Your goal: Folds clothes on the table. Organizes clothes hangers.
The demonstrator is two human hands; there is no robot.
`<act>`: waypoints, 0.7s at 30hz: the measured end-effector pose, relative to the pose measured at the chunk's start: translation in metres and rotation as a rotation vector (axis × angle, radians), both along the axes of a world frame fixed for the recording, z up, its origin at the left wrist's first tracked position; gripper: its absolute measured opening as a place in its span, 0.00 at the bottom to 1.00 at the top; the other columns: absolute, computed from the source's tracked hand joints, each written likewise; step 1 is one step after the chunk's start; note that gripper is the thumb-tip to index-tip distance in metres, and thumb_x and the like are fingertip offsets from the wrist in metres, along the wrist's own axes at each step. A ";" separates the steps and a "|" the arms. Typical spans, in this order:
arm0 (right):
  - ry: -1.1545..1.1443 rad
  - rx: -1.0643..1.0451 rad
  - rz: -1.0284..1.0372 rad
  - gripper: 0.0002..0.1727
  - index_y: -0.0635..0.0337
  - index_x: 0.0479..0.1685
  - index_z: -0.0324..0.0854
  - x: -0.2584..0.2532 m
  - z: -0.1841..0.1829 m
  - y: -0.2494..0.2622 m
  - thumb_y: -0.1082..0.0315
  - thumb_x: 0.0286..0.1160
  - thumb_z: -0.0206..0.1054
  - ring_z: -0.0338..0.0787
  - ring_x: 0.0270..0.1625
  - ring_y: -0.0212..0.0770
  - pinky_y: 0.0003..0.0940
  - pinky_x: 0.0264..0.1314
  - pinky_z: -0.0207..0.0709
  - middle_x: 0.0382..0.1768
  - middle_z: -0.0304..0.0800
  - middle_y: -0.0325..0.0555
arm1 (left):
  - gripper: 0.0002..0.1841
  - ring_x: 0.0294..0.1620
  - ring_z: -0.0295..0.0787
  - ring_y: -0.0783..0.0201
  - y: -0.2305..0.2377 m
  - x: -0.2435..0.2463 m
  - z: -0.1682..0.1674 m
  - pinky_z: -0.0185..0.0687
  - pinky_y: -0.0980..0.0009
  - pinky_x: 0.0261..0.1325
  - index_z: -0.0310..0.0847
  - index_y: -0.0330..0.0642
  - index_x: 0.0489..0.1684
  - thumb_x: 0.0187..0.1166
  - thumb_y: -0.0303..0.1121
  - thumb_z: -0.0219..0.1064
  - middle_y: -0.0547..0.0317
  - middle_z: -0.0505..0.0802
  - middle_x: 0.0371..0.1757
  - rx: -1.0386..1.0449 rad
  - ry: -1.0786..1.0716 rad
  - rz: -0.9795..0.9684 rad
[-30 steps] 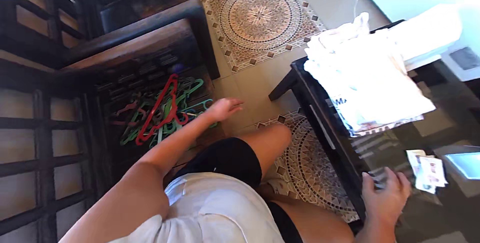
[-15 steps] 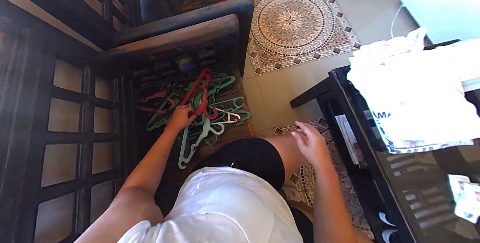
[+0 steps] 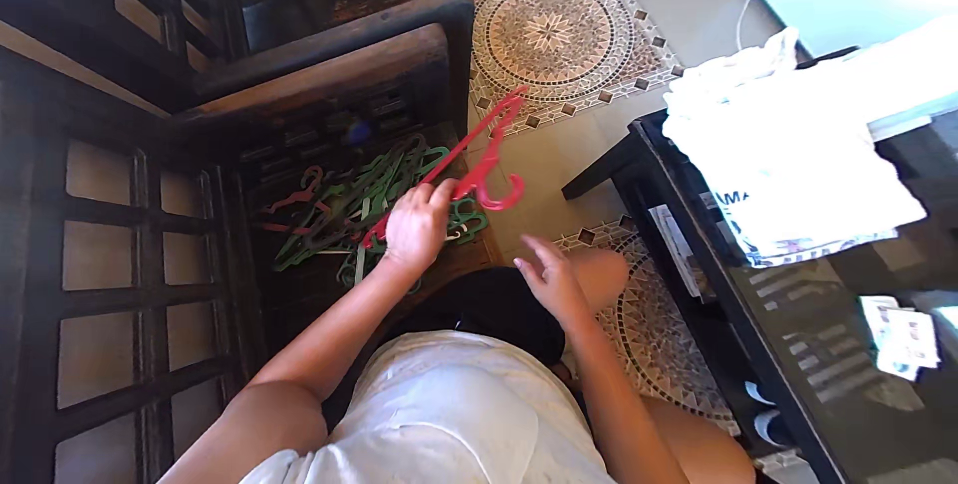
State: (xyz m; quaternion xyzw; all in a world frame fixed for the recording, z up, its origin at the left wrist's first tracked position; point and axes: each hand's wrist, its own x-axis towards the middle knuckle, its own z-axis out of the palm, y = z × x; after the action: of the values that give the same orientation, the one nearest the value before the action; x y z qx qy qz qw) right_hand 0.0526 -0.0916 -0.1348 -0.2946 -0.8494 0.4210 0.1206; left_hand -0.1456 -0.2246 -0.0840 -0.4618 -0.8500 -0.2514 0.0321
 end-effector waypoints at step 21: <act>0.528 0.165 0.022 0.07 0.75 0.36 0.84 0.000 0.058 0.001 0.76 0.69 0.66 0.90 0.34 0.26 0.16 0.40 0.83 0.37 0.93 0.55 | 0.20 0.61 0.84 0.58 -0.020 -0.064 -0.060 0.79 0.62 0.66 0.79 0.26 0.65 0.93 0.35 0.48 0.39 0.87 0.61 0.378 -0.637 0.233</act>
State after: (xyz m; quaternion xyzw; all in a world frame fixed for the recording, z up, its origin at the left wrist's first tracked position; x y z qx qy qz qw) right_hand 0.0521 -0.0908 -0.0772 -0.1544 -0.8231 0.4140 0.3569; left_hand -0.2095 -0.2448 -0.1443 -0.2470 -0.8028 -0.5292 -0.1204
